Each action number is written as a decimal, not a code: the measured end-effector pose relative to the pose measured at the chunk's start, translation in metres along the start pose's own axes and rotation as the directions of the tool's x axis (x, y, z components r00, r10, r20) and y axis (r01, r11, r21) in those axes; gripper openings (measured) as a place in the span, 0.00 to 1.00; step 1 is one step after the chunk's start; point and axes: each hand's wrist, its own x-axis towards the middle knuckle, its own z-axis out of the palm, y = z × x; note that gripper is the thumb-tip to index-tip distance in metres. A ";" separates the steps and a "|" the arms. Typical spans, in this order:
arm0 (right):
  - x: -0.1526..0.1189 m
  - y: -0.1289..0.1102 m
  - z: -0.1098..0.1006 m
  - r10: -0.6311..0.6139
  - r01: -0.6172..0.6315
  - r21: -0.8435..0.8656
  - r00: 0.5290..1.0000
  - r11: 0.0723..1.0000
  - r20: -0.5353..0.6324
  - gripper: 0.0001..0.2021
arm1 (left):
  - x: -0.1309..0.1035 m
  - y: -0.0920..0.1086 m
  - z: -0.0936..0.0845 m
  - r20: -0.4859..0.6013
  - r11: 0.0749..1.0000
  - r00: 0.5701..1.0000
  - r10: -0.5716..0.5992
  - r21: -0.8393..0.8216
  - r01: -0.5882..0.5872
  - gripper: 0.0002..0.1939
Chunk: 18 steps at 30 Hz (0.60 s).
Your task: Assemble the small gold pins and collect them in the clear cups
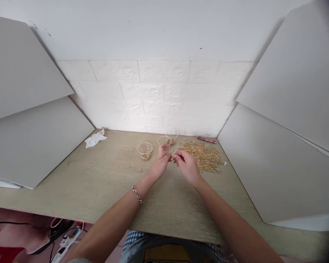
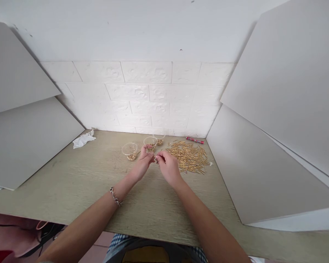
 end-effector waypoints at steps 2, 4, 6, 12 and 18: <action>-0.001 -0.001 0.001 0.013 -0.013 0.009 1.000 1.000 -0.015 0.07 | 0.002 -0.003 -0.002 0.066 0.995 0.995 0.080 0.058 -0.083 0.15; -0.003 -0.001 0.004 0.020 -0.019 0.013 0.998 1.000 -0.056 0.07 | 0.003 -0.005 -0.003 0.078 0.986 0.990 0.117 0.113 -0.125 0.14; -0.004 -0.002 0.008 0.018 -0.017 0.016 0.995 1.000 -0.100 0.07 | 0.003 -0.005 -0.003 0.058 0.975 0.989 0.137 0.170 -0.145 0.14; -0.005 -0.004 0.015 -0.091 0.071 -0.125 0.983 0.990 -0.161 0.08 | 0.002 -0.001 -0.003 0.097 0.908 0.979 0.179 0.368 -0.203 0.11; 0.000 0.001 0.005 -0.247 0.227 -0.279 0.968 0.933 -0.036 0.08 | 0.001 0.002 -0.006 0.123 0.814 0.973 0.194 0.534 -0.230 0.09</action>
